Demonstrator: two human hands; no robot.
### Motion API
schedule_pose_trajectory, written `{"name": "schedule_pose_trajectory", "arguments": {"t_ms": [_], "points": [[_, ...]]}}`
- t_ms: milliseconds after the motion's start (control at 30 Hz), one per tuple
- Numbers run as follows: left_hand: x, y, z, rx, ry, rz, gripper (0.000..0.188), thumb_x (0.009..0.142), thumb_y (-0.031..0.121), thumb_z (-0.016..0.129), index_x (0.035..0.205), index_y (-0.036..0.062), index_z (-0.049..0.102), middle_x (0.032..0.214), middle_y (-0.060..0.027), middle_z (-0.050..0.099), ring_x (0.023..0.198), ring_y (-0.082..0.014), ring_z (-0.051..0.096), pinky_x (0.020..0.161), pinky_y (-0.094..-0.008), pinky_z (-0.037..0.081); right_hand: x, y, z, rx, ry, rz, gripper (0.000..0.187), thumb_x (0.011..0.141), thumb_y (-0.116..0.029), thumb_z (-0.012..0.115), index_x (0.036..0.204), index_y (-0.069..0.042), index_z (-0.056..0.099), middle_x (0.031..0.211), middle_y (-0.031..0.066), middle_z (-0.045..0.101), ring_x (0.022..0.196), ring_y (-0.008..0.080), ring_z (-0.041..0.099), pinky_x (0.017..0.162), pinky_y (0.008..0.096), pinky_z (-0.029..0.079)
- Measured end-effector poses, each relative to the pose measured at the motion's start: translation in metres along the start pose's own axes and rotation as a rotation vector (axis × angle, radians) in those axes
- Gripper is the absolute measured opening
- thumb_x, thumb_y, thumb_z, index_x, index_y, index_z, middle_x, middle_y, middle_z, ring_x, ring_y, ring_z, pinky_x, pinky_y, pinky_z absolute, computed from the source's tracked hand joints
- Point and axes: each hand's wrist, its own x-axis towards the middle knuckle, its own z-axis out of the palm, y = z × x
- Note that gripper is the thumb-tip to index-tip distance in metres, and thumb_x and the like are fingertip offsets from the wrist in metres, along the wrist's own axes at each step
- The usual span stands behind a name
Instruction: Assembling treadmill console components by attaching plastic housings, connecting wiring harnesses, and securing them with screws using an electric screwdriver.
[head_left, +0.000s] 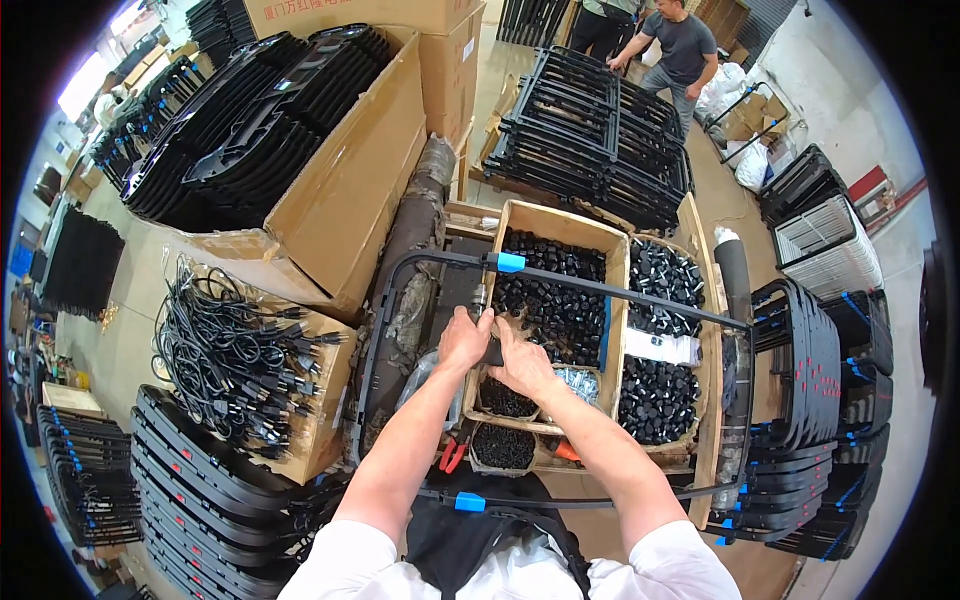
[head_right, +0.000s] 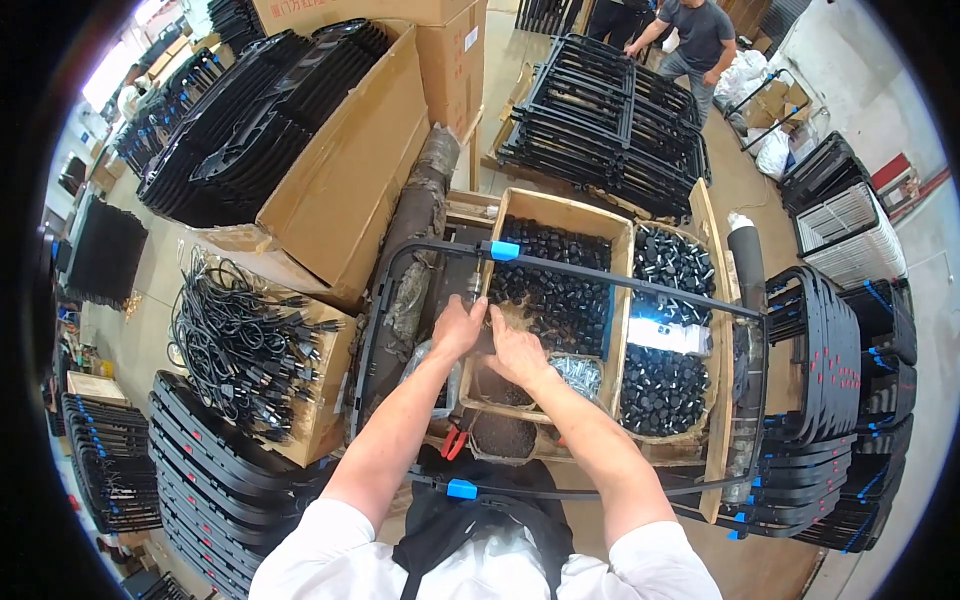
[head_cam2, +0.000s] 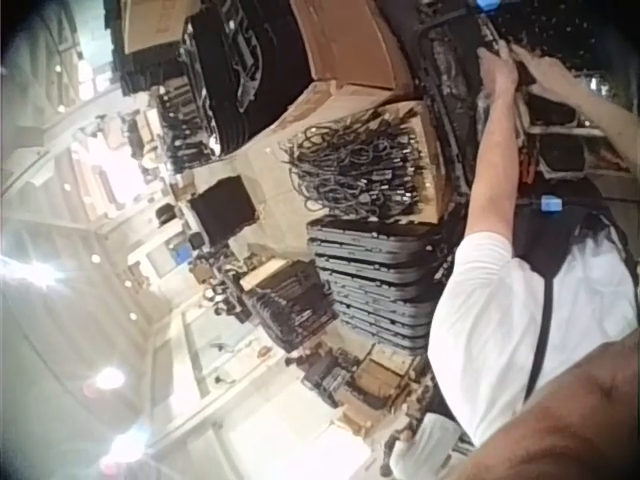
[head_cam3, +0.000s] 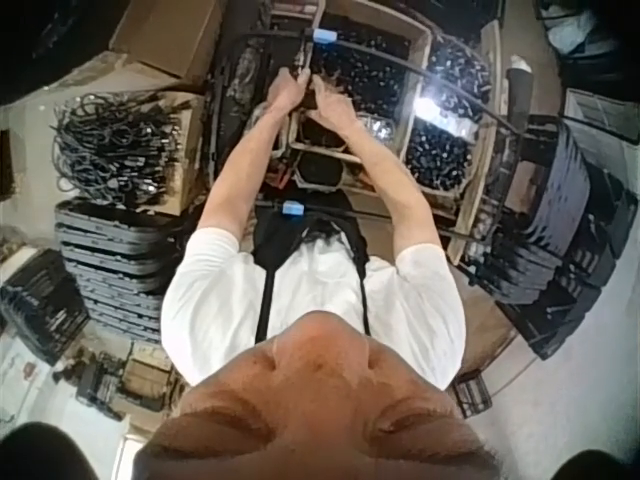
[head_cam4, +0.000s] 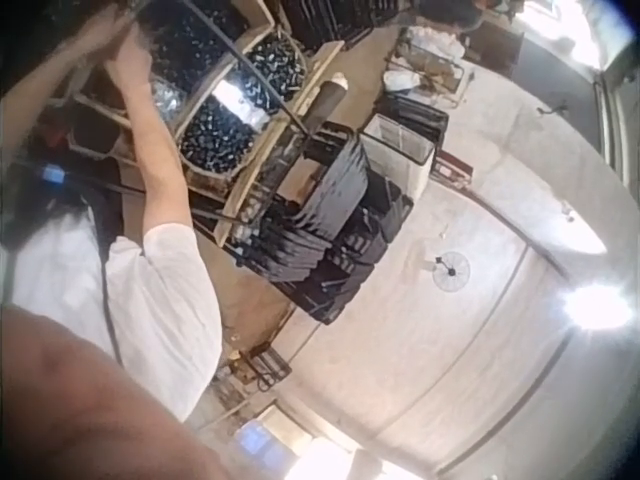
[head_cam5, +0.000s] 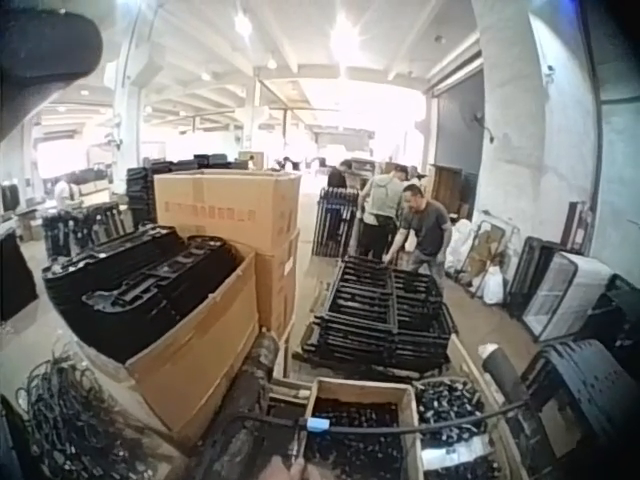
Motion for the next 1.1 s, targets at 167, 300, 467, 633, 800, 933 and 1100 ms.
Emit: {"name": "schedule_pose_trajectory", "arguments": {"t_ms": [167,300,467,633,800,933,1100], "points": [[0.005,0.001,-0.002,0.03,-0.036,-0.031,0.074,0.101,0.059,0.059,0.136,-0.0066,0.051,0.131,-0.0321,0.066,0.123,-0.0487,0.063,0.103,-0.0544,0.05,0.005,-0.005,-0.002,0.048,-0.028,0.067,0.085,0.08,-0.023,0.083,0.149,-0.002,0.038,0.108,0.0271,0.071,0.1,0.0461,0.071,0.088,0.0521,0.058],[0.004,0.004,0.0,-0.014,-0.057,-0.072,0.076,0.101,0.059,0.06,0.138,-0.0064,0.048,0.131,-0.0327,0.066,0.124,-0.0482,0.063,0.104,-0.054,0.05,0.004,0.001,0.009,-0.004,0.037,-0.069,0.07,0.08,-0.017,0.082,0.139,-0.003,0.046,0.124,0.0227,0.062,0.111,0.0442,0.067,0.091,0.0517,0.056],[0.001,0.002,-0.005,-0.033,-0.054,-0.109,0.097,0.094,0.066,0.065,0.149,-0.0103,0.041,0.134,-0.0351,0.064,0.128,-0.047,0.063,0.108,-0.05,0.049,-0.001,-0.008,0.011,0.053,0.084,-0.067,0.058,0.081,-0.014,0.079,0.129,-0.003,0.05,0.132,0.0198,0.051,0.117,0.043,0.063,0.093,0.0521,0.056],[-0.004,0.001,-0.006,-0.043,-0.072,-0.123,0.103,0.091,0.067,0.069,0.151,-0.0109,0.037,0.139,-0.0349,0.062,0.131,-0.0461,0.061,0.11,-0.0492,0.049,-0.004,-0.008,0.013,0.061,0.099,-0.077,0.057,0.079,-0.011,0.077,0.129,-0.002,0.05,0.129,0.0208,0.052,0.114,0.0439,0.064,0.092,0.0529,0.056],[-0.009,-0.004,-0.007,-0.043,-0.057,-0.113,0.105,0.09,0.068,0.07,0.153,-0.01,0.037,0.141,-0.0344,0.06,0.132,-0.0456,0.06,0.111,-0.0489,0.048,-0.007,-0.016,0.011,0.064,0.046,-0.046,0.054,0.08,-0.013,0.077,0.125,-0.002,0.05,0.127,0.0225,0.053,0.109,0.0457,0.066,0.089,0.0546,0.056],[-0.012,-0.004,-0.006,-0.045,-0.044,-0.101,0.101,0.09,0.066,0.071,0.151,-0.0086,0.042,0.139,-0.0337,0.062,0.133,-0.0448,0.06,0.111,-0.0485,0.048,-0.011,-0.014,0.015,0.077,0.076,-0.066,0.052,0.08,-0.013,0.077,0.124,-0.002,0.05,0.126,0.0229,0.053,0.108,0.0461,0.066,0.088,0.0547,0.056],[-0.016,-0.01,-0.003,-0.03,-0.005,-0.059,0.092,0.089,0.064,0.072,0.143,-0.0079,0.052,0.135,-0.0313,0.065,0.129,-0.0441,0.063,0.107,-0.0487,0.05,-0.017,-0.018,0.015,0.03,0.07,-0.065,0.055,0.081,-0.016,0.078,0.125,-0.003,0.049,0.122,0.0234,0.055,0.107,0.0448,0.067,0.088,0.0532,0.057]]}}
